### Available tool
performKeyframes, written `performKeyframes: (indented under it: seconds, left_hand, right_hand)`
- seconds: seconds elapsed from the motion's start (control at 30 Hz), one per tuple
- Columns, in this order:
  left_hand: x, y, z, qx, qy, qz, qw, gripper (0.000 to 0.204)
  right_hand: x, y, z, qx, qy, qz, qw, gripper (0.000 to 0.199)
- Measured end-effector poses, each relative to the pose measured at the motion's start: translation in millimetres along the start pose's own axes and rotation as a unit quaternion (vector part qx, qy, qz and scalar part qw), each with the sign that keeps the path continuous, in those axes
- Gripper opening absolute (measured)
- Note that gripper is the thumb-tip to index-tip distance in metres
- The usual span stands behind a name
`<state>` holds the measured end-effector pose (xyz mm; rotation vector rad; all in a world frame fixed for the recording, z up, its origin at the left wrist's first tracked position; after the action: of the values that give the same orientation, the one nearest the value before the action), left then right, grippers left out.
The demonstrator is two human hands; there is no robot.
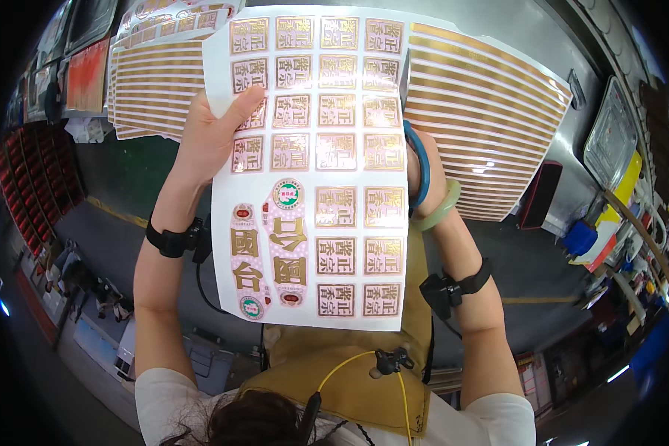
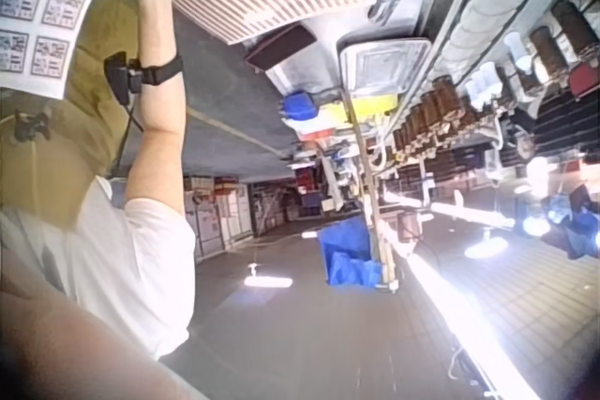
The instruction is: Cutting sheets of printed product labels using scissors.
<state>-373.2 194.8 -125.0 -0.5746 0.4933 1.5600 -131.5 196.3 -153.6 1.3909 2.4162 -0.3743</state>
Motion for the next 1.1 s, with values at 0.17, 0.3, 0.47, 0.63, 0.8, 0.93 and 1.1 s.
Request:
performKeyframes:
  seconds: [0.17,0.3,0.47,0.63,0.8,0.93,1.1]
  left_hand:
    - [-0.4,1.8,-0.3,0.002,-0.006,0.003,1.0,0.025]
    - [3.9,0.4,1.6,0.006,-0.005,0.002,1.0,0.025]
    - [5.5,-2.4,-0.7,0.025,-0.003,0.009,1.0,0.027]
    - [-1.5,-6.5,2.5,0.02,0.011,-0.016,1.0,0.027]
    - [-1.2,-8.3,0.0,0.008,0.001,-0.016,1.0,0.028]
    - [-1.6,-8.7,0.7,0.001,0.001,-0.017,1.0,0.027]
    - [3.8,-12.2,0.5,0.002,0.009,-0.018,1.0,0.027]
  right_hand:
    - [2.9,-1.7,-2.7,0.036,0.014,0.028,0.999,0.023]
    - [2.2,1.2,-0.6,0.056,-0.014,0.06,0.997,0.025]
    - [-2.0,4.3,23.6,0.043,-0.034,0.044,0.998,0.028]
    - [7.1,15.3,-1.7,0.022,-0.069,0.03,0.997,0.036]
    - [12.7,16.5,-3.2,0.008,-0.034,0.044,0.998,0.03]
    - [12.7,13.6,-10.4,-0.027,0.036,0.033,0.998,0.023]
    - [8.0,15.1,4.8,0.031,0.013,0.111,0.993,0.025]
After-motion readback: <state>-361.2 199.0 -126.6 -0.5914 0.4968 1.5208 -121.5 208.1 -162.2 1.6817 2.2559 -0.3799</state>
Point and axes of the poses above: each hand's wrist, its own x-axis towards the middle knuckle, its own y-axis out of the back of the hand, z = x × y, the point moved 7 cm from there along x, towards the middle knuckle, and after that the axes turned 2 degrees about y, right-handed, at the moved point
